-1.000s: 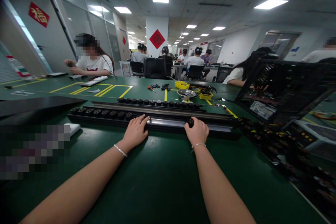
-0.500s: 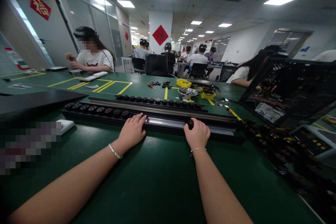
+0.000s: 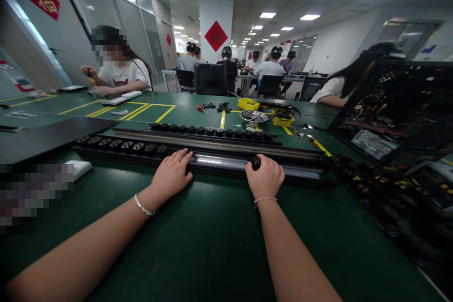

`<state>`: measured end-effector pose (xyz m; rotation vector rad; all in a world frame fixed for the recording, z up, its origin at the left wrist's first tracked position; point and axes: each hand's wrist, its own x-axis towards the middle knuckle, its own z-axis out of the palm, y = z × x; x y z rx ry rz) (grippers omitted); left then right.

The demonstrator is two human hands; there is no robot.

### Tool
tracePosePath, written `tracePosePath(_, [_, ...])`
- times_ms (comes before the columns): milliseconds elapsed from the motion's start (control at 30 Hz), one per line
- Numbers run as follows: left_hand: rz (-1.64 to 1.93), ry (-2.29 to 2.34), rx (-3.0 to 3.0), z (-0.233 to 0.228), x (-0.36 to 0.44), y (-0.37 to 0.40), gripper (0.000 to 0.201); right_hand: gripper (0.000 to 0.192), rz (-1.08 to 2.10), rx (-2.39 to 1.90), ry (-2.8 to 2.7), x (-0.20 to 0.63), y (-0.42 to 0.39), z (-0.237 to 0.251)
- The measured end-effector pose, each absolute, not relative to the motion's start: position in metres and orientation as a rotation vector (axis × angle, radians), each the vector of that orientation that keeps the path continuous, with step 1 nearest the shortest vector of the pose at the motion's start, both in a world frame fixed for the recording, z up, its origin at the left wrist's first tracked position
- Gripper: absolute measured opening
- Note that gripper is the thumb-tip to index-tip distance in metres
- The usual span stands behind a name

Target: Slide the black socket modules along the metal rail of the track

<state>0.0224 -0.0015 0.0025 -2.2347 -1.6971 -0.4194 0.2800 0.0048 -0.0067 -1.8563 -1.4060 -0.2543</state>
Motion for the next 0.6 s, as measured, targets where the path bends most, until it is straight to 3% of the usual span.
tracePosePath(600, [-0.391, -1.751, -2.247, 0.0055, 0.0176, -0.0011, 0.057, 0.035, -0.247, -1.915, -1.371, 0.2749, 0.0019, -0.0018])
